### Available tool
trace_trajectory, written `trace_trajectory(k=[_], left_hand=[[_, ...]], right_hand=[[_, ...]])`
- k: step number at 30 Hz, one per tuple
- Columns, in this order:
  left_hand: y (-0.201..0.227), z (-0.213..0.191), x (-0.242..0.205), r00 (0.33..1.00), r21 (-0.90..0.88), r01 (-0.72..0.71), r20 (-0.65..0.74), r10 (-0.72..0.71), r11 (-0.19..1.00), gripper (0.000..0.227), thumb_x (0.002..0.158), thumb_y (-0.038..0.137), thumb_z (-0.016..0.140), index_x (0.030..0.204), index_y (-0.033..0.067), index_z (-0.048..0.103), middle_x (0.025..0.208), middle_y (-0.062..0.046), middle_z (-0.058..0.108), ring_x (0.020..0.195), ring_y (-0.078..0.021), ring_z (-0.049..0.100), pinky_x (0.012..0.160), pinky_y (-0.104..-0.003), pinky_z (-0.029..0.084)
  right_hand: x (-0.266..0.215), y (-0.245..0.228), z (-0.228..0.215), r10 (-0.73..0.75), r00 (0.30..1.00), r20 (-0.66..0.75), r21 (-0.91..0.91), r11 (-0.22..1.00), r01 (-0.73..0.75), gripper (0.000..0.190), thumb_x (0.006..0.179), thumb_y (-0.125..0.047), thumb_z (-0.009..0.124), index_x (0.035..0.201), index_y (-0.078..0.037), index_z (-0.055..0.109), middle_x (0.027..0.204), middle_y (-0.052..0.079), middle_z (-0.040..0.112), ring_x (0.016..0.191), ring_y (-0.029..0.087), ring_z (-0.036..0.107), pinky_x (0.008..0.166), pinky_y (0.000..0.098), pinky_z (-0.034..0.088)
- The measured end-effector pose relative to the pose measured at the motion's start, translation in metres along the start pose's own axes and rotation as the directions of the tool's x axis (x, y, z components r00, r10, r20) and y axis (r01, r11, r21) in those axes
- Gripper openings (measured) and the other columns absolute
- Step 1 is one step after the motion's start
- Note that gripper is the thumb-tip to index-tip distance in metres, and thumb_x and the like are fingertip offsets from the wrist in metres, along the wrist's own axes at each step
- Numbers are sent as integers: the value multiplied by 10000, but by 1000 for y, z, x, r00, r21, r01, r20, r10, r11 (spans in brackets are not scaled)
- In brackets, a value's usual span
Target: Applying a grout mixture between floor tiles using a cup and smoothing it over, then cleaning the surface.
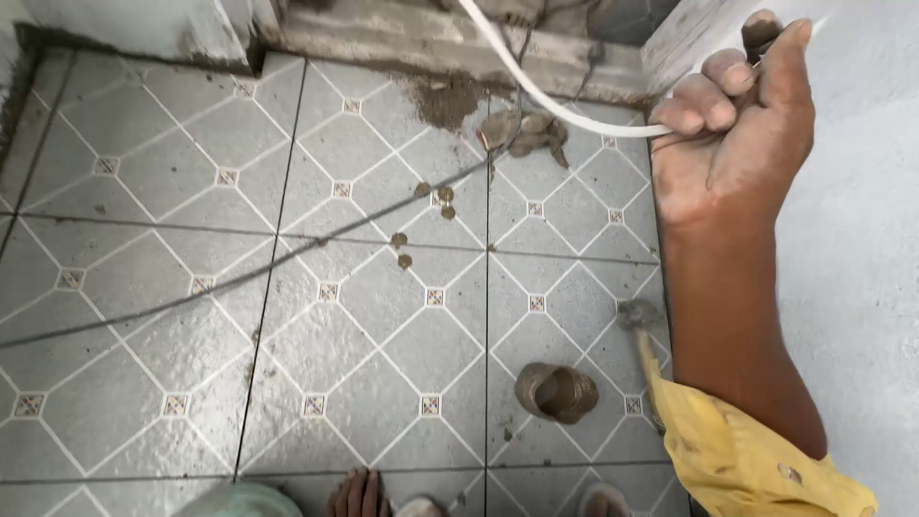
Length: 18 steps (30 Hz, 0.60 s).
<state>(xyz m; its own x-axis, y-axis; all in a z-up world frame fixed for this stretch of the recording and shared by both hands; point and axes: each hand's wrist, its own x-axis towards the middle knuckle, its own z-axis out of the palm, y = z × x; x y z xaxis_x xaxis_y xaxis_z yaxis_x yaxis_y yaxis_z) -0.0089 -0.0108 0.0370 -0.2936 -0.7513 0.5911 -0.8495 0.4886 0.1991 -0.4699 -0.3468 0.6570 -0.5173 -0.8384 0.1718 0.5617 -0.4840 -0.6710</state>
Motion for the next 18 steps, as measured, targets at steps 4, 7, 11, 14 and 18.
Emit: trace_trajectory(k=[4,7,11,14,18], left_hand=[[64,-121,167,789,-124,449,520,-328,885,351,924,124,635,1263,38,653,1281,-170,619,1234,-411,525,1106,-525,368],[88,-131,220,755,-547,618,209,-622,565,349,1113,119,548,1439,4,499,1373,-196,557,1313,-314,566,1159,-453,461],[95,-137,287,699,-692,670,465,-544,270,406,1120,148,501,1492,-7,451,1388,-173,608,1259,-254,618,1082,-393,497],[97,-126,281,478,-521,853,802,-358,-29,454,1071,128,526,1489,-24,438,1257,-167,670,1117,-211,665,912,-347,538],[117,-112,262,318,-412,821,905,-283,-395,434,1059,106,540,1474,-1,470,1064,-145,718,940,-175,689,880,-309,589]], right_hand=[[-173,91,-57,226,974,29,-283,936,-209,350,1200,-354,500,1114,-28,595,790,40,555,603,110,499,546,279,464],[-280,156,-103,579,811,85,-616,670,-414,441,1145,-404,498,1265,-8,650,854,41,619,774,111,608,687,273,529],[-371,209,-173,647,733,210,-905,412,-103,283,1065,-278,555,1095,-22,673,864,89,677,870,251,661,858,401,506],[-400,217,-193,660,700,273,-937,348,38,214,1014,-225,617,961,-26,675,899,135,685,928,327,666,938,451,471],[-398,203,-216,719,617,319,-946,283,160,153,980,-188,654,950,-39,673,983,168,699,971,366,646,945,475,452]])
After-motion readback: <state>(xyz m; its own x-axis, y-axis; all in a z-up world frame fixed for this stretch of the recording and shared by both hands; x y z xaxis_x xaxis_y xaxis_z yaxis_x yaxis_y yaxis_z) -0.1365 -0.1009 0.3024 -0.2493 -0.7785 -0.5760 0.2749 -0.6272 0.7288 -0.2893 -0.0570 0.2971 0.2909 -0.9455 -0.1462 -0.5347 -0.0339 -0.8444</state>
